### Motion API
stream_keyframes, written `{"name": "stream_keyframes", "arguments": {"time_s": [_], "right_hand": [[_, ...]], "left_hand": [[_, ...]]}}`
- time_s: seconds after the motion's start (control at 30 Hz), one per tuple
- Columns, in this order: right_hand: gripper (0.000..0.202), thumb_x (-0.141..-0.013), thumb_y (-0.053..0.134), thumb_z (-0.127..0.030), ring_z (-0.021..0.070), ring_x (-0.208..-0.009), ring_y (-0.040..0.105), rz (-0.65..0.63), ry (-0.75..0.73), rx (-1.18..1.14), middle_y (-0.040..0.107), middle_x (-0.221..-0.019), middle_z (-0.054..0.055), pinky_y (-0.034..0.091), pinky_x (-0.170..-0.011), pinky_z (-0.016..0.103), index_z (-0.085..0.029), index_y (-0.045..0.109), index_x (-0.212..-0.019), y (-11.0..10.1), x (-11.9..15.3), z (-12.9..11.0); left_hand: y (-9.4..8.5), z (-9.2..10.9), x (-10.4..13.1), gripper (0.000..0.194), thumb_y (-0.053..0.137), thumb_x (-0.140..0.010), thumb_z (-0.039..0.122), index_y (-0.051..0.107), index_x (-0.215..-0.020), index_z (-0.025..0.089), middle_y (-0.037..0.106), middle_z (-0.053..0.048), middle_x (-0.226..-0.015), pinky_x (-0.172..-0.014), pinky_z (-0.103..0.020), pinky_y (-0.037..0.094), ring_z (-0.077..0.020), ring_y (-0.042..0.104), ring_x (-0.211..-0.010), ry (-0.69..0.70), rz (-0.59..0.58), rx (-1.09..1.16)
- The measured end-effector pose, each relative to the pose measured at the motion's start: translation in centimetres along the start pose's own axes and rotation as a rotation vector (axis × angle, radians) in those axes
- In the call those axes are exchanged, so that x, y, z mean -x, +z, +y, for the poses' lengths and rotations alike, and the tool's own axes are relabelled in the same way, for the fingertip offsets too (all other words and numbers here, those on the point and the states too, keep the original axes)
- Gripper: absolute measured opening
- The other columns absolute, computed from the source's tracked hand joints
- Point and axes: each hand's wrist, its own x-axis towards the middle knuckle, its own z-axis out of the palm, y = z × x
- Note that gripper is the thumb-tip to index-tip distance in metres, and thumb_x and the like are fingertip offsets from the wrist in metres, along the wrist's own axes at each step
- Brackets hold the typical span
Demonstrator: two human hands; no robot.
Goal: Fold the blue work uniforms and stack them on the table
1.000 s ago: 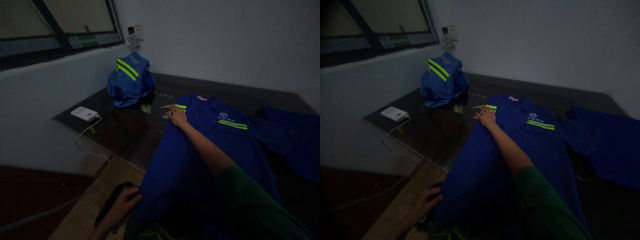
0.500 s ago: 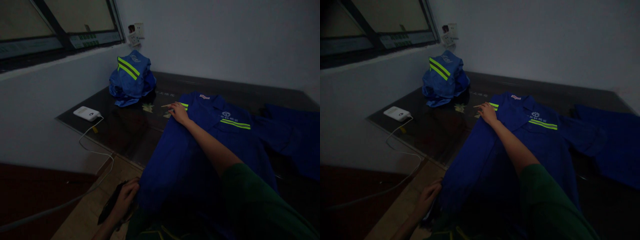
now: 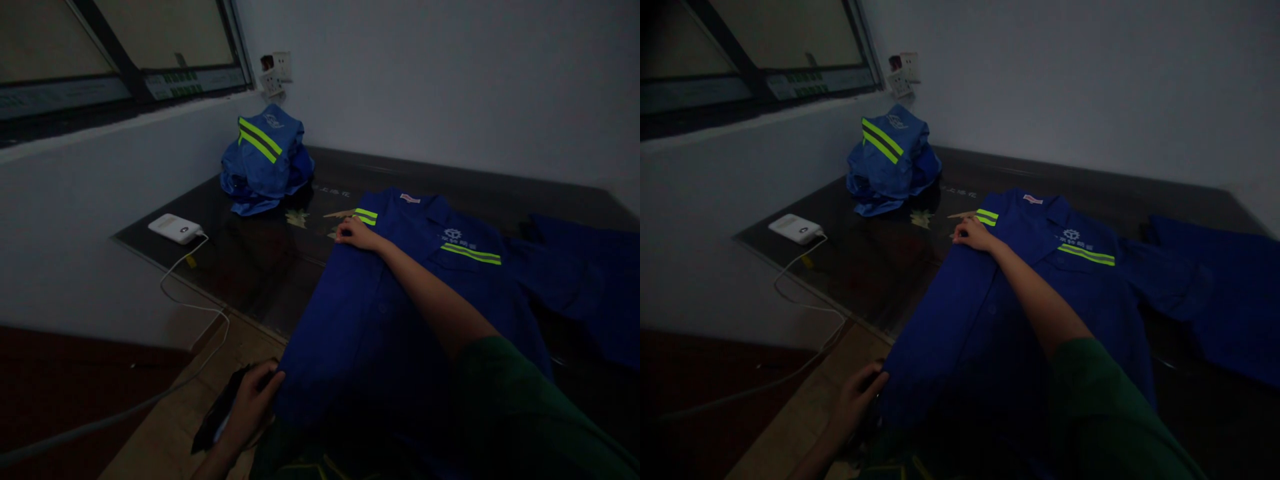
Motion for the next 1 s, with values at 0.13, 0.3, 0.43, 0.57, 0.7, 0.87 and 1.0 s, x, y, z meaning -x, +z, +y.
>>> {"name": "stream_keyframes", "arguments": {"time_s": [0.13, 0.3, 0.43, 0.57, 0.7, 0.87, 1.0], "right_hand": [[0.016, -0.088, 0.059, -0.03, 0.0228, -0.098, 0.049, 0.107, 0.053, 0.073, 0.06, -0.101, 0.009, 0.036, -0.088, 0.035, -0.017, 0.067, -0.091, 1.2, 0.5, -0.5], [0.025, -0.092, 0.053, -0.032, 0.0255, -0.114, 0.045, 0.254, 0.039, 0.173, 0.058, -0.115, 0.012, 0.034, -0.099, 0.038, -0.017, 0.065, -0.107, 0.4, 1.5, -1.9], [0.034, -0.095, 0.045, -0.029, 0.0254, -0.121, 0.043, 0.355, 0.173, 0.149, 0.055, -0.127, 0.013, 0.035, -0.103, 0.039, -0.016, 0.059, -0.123, -2.0, 2.4, -1.9], [0.045, -0.096, 0.042, -0.036, 0.0332, -0.132, 0.036, 0.196, 0.396, 0.195, 0.043, -0.144, 0.016, 0.033, -0.105, 0.053, -0.016, 0.051, -0.135, -2.7, 3.7, -1.0], [0.052, -0.098, 0.032, -0.046, 0.0365, -0.142, 0.018, -0.003, 0.468, 0.195, 0.026, -0.156, 0.008, 0.02, -0.107, 0.068, -0.026, 0.036, -0.146, -1.2, 4.8, -0.1], [0.054, -0.098, 0.028, -0.051, 0.0319, -0.145, 0.012, -0.016, 0.451, 0.206, 0.022, -0.157, 0.004, 0.013, -0.111, 0.065, -0.031, 0.029, -0.149, -0.3, 4.8, 0.7], [0.055, -0.097, 0.028, -0.054, 0.0306, -0.145, 0.013, -0.011, 0.436, 0.207, 0.022, -0.157, 0.003, 0.012, -0.112, 0.064, -0.033, 0.028, -0.148, -0.4, 4.3, 1.4]], "left_hand": [[-0.2, -0.5, -0.1, 0.047, 0.057, -0.078, 0.062, 0.055, -0.062, 0.018, 0.051, 0.001, -0.064, -0.06, -0.022, 0.044, -0.0149, 0.051, -0.064, 0.007, 0.026, -0.056], [0.6, -0.6, -0.3, 0.038, 0.05, -0.085, 0.054, 0.063, -0.086, 0.019, 0.063, -0.005, -0.087, -0.078, -0.031, 0.051, -0.0219, 0.061, -0.087, 0.127, 0.137, -0.114], [0.5, -0.1, -0.3, 0.025, 0.051, -0.088, 0.037, 0.059, -0.107, 0.024, 0.061, -0.009, -0.111, -0.093, -0.043, 0.049, -0.0249, 0.058, -0.108, 0.501, 0.374, -0.337], [1.1, 3.6, -1.9, 0.028, 0.052, -0.088, 0.025, 0.061, -0.114, 0.032, 0.065, -0.005, -0.114, -0.104, -0.048, 0.042, -0.0229, 0.059, -0.111, 0.917, 0.008, -0.567], [3.1, 8.0, -4.6, 0.072, 0.065, -0.079, 0.054, 0.04, -0.143, 0.031, 0.039, -0.01, -0.149, -0.112, -0.057, 0.027, -0.0331, 0.034, -0.138, 1.025, -0.427, -0.835], [4.4, 8.8, -5.9, 0.107, 0.075, -0.062, 0.062, 0.02, -0.15, 0.035, 0.023, -0.01, -0.157, -0.113, -0.06, 0.019, -0.0362, 0.02, -0.143, 0.944, -0.634, -1.014], [4.5, 8.4, -5.9, 0.108, 0.078, -0.064, 0.055, 0.015, -0.15, 0.037, 0.019, -0.009, -0.158, -0.114, -0.061, 0.016, -0.0355, 0.017, -0.144, 0.905, -0.643, -1.06]]}}
